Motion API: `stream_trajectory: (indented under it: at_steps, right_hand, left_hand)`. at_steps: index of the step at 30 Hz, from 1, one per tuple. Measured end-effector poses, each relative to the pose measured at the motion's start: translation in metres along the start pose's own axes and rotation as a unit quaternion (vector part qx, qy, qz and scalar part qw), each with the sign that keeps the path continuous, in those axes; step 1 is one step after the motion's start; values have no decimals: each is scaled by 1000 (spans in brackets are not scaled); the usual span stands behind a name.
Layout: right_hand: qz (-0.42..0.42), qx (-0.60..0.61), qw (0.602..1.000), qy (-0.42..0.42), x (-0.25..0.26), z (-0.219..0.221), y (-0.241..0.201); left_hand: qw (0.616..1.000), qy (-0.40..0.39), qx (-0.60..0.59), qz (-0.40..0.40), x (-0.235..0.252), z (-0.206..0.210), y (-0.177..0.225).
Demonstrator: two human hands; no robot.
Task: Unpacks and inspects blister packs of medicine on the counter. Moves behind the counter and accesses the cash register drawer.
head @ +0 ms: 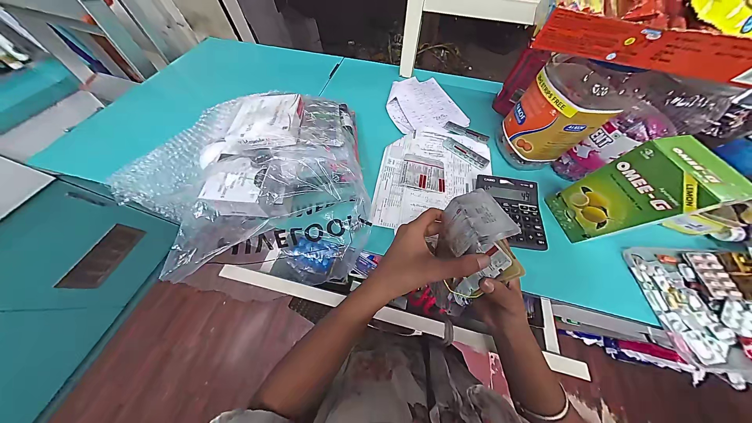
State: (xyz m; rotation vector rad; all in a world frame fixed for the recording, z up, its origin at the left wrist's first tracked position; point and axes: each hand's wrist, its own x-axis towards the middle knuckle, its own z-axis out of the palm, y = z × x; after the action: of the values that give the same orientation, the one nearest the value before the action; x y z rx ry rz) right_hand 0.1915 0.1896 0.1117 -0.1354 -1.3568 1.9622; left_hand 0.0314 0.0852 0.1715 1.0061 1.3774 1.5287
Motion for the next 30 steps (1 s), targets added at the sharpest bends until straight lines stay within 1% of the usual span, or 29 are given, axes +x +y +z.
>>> stream_trajectory:
  at_steps: [6,8,10,12,14,16,18,20,23,24,25,26,27,28,30]
  right_hand:
    - [2,3,1000,8,-1,1,-1]
    - [5,-5,1000,26,-1,1,-1]
    - [7,-55,998,18,6,0,-5]
    - [34,-165,986,-6,23,0,-18]
    - [90,-279,955,-32,46,4,-35]
    - [135,-367,918,-66,72,7,-48]
    - [137,-478,862,-99,94,12,-56]
    - [137,-582,789,-143,112,23,-58]
    - [220,-694,653,-209,127,51,-46]
    - [245,-717,612,-225,128,57,-38]
    - [260,-733,582,-236,128,62,-31]
    - [261,-745,565,-240,128,65,-26]
    - [252,-753,560,-236,127,67,-24]
    - [236,-755,567,-230,124,66,-23]
    - [181,-752,597,-214,112,58,-23]
  left_hand:
    - [1000,-4,-12,4,0,1,-1]
    - [1000,-2,-21,6,0,3,-2]
    - [1000,2,-21,0,3,4,-5]
    - [1000,18,-10,-10,10,3,-13]
    - [999,43,5,-21,18,0,-20]
    - [996,79,28,-20,22,-8,-22]
    - [992,118,43,-7,19,-17,-23]
    - [987,157,40,10,9,-27,-23]
    - [979,196,38,31,-15,-40,-22]
    - [980,195,28,37,-24,-41,-22]
    - [981,186,12,43,-34,-43,-22]
    - [984,172,-1,48,-44,-45,-23]
    - [986,159,-8,54,-53,-47,-24]
    - [987,149,-13,54,-63,-50,-27]
    - [988,149,-6,47,-83,-56,-31]
